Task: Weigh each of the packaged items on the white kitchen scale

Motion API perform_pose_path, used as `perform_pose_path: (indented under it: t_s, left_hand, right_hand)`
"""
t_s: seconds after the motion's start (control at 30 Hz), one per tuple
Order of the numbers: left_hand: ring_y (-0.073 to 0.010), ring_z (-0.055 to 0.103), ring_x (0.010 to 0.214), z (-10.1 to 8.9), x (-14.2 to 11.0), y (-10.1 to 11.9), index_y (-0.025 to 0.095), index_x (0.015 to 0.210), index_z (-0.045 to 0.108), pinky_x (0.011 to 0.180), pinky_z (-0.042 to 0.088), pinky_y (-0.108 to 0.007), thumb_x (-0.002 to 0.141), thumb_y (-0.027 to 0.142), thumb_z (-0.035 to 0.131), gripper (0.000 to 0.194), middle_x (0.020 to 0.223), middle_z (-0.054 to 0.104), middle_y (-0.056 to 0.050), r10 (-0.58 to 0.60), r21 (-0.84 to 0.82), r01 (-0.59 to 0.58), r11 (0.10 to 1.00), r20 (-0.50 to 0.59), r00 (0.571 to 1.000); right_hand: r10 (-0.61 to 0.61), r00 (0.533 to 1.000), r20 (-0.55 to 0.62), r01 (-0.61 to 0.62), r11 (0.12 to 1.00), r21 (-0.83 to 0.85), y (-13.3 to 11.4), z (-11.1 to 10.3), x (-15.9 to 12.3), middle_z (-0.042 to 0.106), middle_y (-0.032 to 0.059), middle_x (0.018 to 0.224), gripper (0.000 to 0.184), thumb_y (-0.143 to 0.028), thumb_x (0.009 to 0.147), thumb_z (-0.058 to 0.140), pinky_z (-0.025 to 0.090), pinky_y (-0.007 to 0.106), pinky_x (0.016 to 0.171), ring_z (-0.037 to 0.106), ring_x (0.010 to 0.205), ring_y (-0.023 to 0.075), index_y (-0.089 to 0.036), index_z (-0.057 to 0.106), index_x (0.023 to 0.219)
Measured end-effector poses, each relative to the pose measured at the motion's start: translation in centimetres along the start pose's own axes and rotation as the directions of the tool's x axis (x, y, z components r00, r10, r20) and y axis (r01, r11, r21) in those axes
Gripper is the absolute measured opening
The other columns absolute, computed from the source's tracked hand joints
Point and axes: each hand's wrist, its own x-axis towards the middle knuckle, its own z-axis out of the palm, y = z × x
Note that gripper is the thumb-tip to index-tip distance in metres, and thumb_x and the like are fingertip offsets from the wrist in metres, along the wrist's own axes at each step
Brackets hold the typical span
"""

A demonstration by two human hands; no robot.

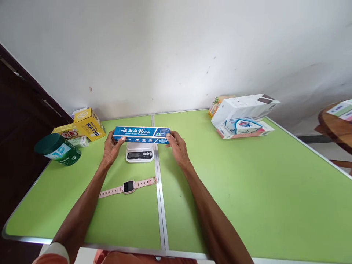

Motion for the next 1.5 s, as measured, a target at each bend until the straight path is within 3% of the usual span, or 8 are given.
perform_pose_path:
  t_s: [0.13, 0.3, 0.47, 0.63, 0.83, 1.07, 1.27, 1.5]
  left_hand:
    - [-0.0334, 0.079, 0.119, 1.7, -1.2, 4.4, 0.022, 0.144, 0.055, 0.098, 0.066, -0.048, 0.084, 0.08, 0.08, 0.088, 0.137, 0.078, -0.018, 0.046, 0.032, -0.049, 0.998, 0.085, 0.995]
    - [-0.0317, 0.081, 0.103, 5.4, -5.2, 7.6, 0.024, 0.137, 0.055, 0.082, 0.067, -0.047, 0.087, 0.072, 0.084, 0.075, 0.128, 0.082, -0.016, -0.024, 0.015, 0.02, 1.0, 0.392, 0.919]
    - [-0.0287, 0.078, 0.089, 10.6, -8.8, 7.2, 0.027, 0.116, 0.06, 0.072, 0.06, -0.041, 0.084, 0.07, 0.087, 0.06, 0.105, 0.084, -0.009, -0.059, 0.113, -0.011, 0.994, 0.592, 0.804]
    - [-0.0272, 0.072, 0.085, 15.6, -10.5, 5.6, 0.026, 0.098, 0.062, 0.075, 0.054, -0.04, 0.082, 0.063, 0.09, 0.048, 0.096, 0.077, -0.005, 0.015, 0.242, -0.213, 0.947, 0.627, 0.779]
    - [-0.03, 0.071, 0.099, 18.6, -10.8, 4.2, 0.025, 0.1, 0.067, 0.084, 0.053, -0.041, 0.081, 0.047, 0.093, 0.039, 0.099, 0.075, -0.007, 0.089, 0.283, -0.332, 0.9, 0.626, 0.775]
    - [-0.0271, 0.07, 0.089, 20.9, -10.7, 4.1, 0.025, 0.094, 0.066, 0.078, 0.052, -0.04, 0.08, 0.049, 0.094, 0.039, 0.092, 0.074, -0.005, 0.124, 0.268, -0.359, 0.894, 0.622, 0.773]
    - [-0.0227, 0.07, 0.081, 23.1, -9.7, 5.9, 0.024, 0.097, 0.066, 0.075, 0.053, -0.036, 0.082, 0.047, 0.091, 0.037, 0.09, 0.075, -0.003, 0.155, 0.167, -0.326, 0.931, 0.627, 0.763]
    - [-0.0219, 0.067, 0.079, 29.6, -2.0, 10.1, 0.023, 0.092, 0.063, 0.075, 0.052, -0.036, 0.082, 0.05, 0.091, 0.04, 0.089, 0.075, -0.004, 0.3, 0.092, -0.413, 0.906, 0.548, 0.781]
  right_hand:
    - [-0.044, 0.994, -0.096, 0.047, 0.999, 0.02, -2.1, -3.3, -0.7, 0.08, 0.0066, 0.118, 0.058, -0.08, 0.093, 0.067, 0.07, 0.04, 0.075, 0.075, 0.101, 0.0265, -0.027, 0.076, 0.115]
    - [-0.072, 0.957, -0.28, 0.061, 0.997, -0.045, -3.9, -10.1, -3.4, 0.079, 0.0072, 0.108, 0.062, -0.083, 0.095, 0.062, 0.071, 0.044, 0.075, 0.075, 0.092, 0.027, -0.026, 0.078, 0.113]
    - [-0.094, 0.883, -0.46, 0.003, 0.981, -0.195, -4.3, -15.9, -7.1, 0.075, 0.0076, 0.088, 0.07, -0.09, 0.096, 0.054, 0.069, 0.05, 0.076, 0.071, 0.078, 0.0271, -0.025, 0.078, 0.103]
    - [-0.148, 0.817, -0.557, -0.063, 0.938, -0.342, -3.0, -19.2, -10.0, 0.074, 0.0109, 0.087, 0.077, -0.098, 0.095, 0.044, 0.065, 0.054, 0.072, 0.068, 0.077, 0.0306, -0.027, 0.074, 0.093]
    - [-0.159, 0.802, -0.575, -0.217, 0.82, -0.529, -1.2, -21.0, -12.3, 0.061, 0.0046, 0.072, 0.072, -0.094, 0.1, 0.033, 0.052, 0.047, 0.075, 0.055, 0.071, 0.0281, -0.03, 0.06, 0.083]
    - [-0.161, 0.751, -0.641, -0.268, 0.813, -0.517, 0.6, -23.0, -11.3, 0.076, 0.0097, 0.094, 0.076, -0.096, 0.092, 0.044, 0.053, 0.047, 0.087, 0.064, 0.088, 0.0299, -0.026, 0.073, 0.1]
    - [-0.187, 0.708, -0.68, -0.211, 0.864, -0.457, -1.3, -25.1, -10.8, 0.079, 0.0078, 0.101, 0.065, -0.085, 0.096, 0.056, 0.055, 0.043, 0.085, 0.068, 0.092, 0.0289, -0.026, 0.076, 0.112]
    - [-0.334, 0.684, -0.649, -0.069, 0.855, -0.513, -2.5, -29.6, -1.2, 0.072, 0.0129, 0.121, 0.066, -0.083, 0.099, 0.056, 0.055, 0.048, 0.1, 0.067, 0.115, 0.0333, -0.025, 0.066, 0.127]
